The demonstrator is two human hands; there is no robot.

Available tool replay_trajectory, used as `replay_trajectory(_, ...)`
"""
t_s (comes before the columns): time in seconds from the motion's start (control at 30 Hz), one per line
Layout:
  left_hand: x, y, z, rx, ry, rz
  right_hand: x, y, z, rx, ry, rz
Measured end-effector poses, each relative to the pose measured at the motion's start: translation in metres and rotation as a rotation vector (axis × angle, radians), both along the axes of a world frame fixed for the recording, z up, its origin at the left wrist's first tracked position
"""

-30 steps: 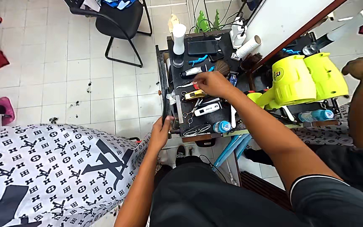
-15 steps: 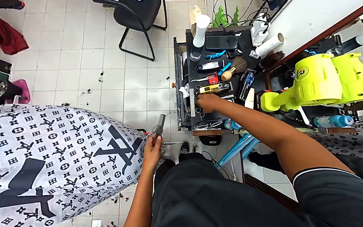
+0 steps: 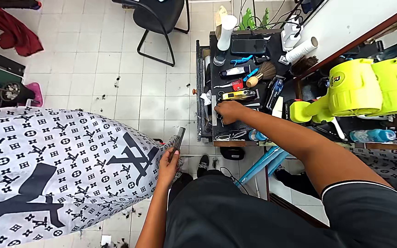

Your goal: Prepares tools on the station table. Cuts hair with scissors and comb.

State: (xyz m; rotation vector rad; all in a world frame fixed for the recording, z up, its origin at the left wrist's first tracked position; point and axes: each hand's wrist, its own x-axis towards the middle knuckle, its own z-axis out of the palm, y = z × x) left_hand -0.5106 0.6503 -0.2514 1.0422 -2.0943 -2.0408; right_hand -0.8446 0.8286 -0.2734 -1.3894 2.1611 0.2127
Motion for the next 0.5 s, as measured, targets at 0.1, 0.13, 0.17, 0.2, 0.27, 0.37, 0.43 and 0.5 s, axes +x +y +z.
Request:
replay_trajectory(0.1, 0.004, 0.002, 0.000, 0.002, -0.006, 0.002, -0.003, 0.003, -0.004, -0.063, 0.013, 0.059)
replay_trajectory(0.13, 0.005, 0.003, -0.001, -0.001, -0.006, 0.002, -0.005, 0.005, -0.006, -0.101, 0.007, 0.093)
replay_trajectory(0.17, 0.006, 0.003, -0.001, -0.007, -0.006, 0.001, -0.006, 0.007, -0.008, -0.142, -0.001, 0.125)
replay_trajectory(0.2, 0.007, 0.004, -0.001, -0.011, -0.006, 0.002, -0.006, 0.008, -0.009, -0.185, -0.009, 0.151)
replay_trajectory(0.27, 0.009, 0.004, -0.002, -0.036, -0.007, 0.003, -0.005, 0.008, -0.008, -0.254, -0.021, 0.174)
replay_trajectory(0.37, 0.016, 0.003, -0.002, -0.114, -0.029, -0.008, 0.004, 0.006, 0.005, -0.324, -0.012, 0.179)
replay_trajectory(0.43, 0.020, 0.002, 0.000, -0.187, -0.018, 0.001, 0.010, 0.008, 0.016, -0.378, 0.011, 0.159)
replay_trajectory(0.5, 0.021, 0.002, 0.009, -0.217, 0.009, 0.053, 0.015, 0.017, 0.026, -0.502, 0.052, 0.102)
